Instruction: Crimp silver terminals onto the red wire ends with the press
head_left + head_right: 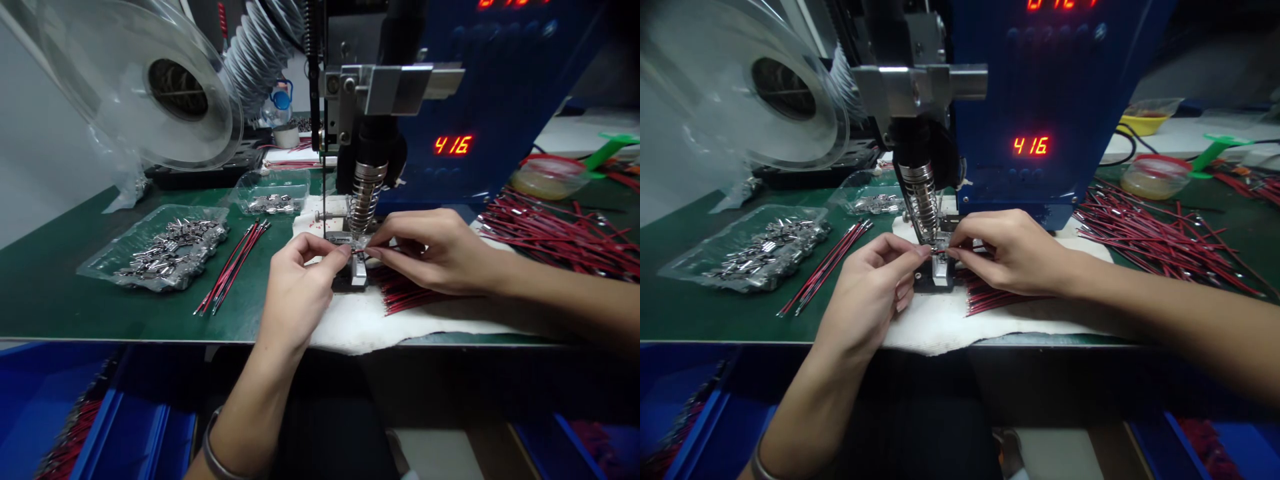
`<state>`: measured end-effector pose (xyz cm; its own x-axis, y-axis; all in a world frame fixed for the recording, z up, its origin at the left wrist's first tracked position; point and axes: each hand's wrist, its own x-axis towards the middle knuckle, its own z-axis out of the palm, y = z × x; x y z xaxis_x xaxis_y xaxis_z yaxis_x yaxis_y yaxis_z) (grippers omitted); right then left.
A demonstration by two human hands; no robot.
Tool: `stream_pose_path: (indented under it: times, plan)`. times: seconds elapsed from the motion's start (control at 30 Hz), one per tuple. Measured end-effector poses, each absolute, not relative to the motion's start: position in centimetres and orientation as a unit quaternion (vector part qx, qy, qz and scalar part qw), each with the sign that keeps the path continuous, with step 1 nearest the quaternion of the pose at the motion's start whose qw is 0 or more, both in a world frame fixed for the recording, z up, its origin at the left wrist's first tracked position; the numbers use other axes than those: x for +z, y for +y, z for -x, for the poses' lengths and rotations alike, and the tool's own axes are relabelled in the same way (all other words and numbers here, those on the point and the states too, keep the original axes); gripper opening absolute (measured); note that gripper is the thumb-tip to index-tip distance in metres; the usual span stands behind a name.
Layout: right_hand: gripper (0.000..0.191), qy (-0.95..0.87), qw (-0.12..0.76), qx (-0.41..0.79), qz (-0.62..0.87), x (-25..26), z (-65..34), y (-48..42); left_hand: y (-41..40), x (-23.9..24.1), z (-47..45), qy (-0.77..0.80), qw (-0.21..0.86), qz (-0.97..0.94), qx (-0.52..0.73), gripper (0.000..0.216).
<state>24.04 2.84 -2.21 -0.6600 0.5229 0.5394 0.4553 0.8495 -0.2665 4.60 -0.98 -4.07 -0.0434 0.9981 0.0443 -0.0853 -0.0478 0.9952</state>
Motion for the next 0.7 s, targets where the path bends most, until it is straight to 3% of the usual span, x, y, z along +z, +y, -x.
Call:
stream_pose_path:
  times: [0.7]
  plan:
    - [0.010, -0.905, 0.322, 0.036, 0.275, -2.19, -23.99, 2.55, -0.69, -4.50, -4.73, 0.474, 0.467, -0.476, 0.575, 0.025]
